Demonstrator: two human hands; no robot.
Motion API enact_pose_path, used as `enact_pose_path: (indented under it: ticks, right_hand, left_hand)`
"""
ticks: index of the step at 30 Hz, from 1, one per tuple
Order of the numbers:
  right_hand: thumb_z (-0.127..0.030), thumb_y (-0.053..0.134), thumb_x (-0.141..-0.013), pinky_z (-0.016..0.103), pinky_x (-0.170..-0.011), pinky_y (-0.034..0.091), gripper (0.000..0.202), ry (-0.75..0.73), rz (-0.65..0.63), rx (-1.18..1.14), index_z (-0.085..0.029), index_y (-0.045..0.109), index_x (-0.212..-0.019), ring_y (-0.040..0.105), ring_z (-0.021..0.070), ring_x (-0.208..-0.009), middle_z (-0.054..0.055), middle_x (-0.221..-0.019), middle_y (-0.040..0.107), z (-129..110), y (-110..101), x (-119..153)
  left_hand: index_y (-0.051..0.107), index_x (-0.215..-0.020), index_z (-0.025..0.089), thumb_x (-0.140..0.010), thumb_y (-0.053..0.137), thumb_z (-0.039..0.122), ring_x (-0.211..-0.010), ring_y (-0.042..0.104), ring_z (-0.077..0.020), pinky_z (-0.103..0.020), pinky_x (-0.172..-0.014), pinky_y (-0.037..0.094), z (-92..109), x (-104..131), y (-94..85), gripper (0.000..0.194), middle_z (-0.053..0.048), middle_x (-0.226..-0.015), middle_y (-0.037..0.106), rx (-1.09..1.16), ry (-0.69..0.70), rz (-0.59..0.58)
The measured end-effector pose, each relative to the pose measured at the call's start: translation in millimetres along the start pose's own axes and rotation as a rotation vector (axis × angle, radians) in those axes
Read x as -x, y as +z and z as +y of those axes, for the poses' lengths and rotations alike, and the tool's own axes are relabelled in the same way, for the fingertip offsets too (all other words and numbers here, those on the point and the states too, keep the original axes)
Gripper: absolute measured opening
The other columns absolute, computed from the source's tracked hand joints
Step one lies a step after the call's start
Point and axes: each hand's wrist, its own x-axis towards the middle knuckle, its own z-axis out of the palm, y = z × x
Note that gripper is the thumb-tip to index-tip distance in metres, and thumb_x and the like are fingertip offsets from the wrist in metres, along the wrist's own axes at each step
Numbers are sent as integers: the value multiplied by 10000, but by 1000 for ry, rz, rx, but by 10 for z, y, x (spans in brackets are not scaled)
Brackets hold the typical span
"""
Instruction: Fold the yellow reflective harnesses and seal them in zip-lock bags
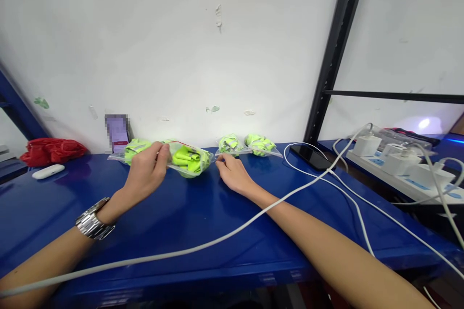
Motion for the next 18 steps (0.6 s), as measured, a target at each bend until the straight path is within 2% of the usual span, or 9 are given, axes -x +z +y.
enact_pose_path:
  ticks: [2,5,7,9,13,16,18]
  right_hand:
    - [-349,489,-870,250,-544,507,187,34,17,-64,-222,585,-970,648,175,-690,52,-858,666,36,36,-9]
    - [-426,469,-909,288,-623,546,260,172,-13,-348,-227,547,-1057,660,187,-802,93,-1069,637,30,87,-12]
    - [-435,455,-928,306,-709,554,269,232,-44,-550,-226,535,-1077,651,188,-899,103,-1171,605,-16,102,0]
    - [-432,440,-945,322,-784,542,270,251,-76,-707,-233,533,-1101,638,179,-947,95,-1200,602,-84,100,23]
    - [-435,412,-960,371,-819,528,292,203,-156,-950,-239,547,-1129,639,187,-927,82,-1138,643,-196,79,56]
    - [-429,482,-925,342,-750,526,245,126,-17,-968,-242,578,-1052,632,187,-880,49,-1039,670,-174,78,33]
    - [-480,527,-885,306,-678,505,269,68,103,-841,-230,594,-956,614,181,-796,30,-913,670,-101,77,-3]
  left_hand:
    - [497,-699,186,-935,426,358,-545,532,-127,-233,-519,429,-12,-17,8,301,4,-624,533,234,-193,34]
    - [522,-693,170,-875,529,433,-603,594,-129,-250,-556,537,-19,-55,33,320,1,-697,570,709,-425,105]
    - [514,-679,161,-811,623,425,-685,617,-143,-298,-623,584,5,-86,34,315,6,-719,569,990,-494,135]
    - [519,-689,153,-762,688,380,-793,633,-166,-332,-683,599,51,-115,16,292,-2,-767,593,1170,-518,130]
    - [560,-766,142,-755,683,312,-950,640,-204,-361,-765,595,107,-136,-3,210,-52,-922,652,1281,-583,82]
    - [555,-746,137,-777,635,340,-862,663,-196,-365,-770,586,25,-104,56,221,-58,-857,654,1156,-674,-4]
    - [524,-727,147,-771,633,378,-724,665,-174,-339,-696,580,-68,-68,113,259,-33,-788,626,956,-695,-68]
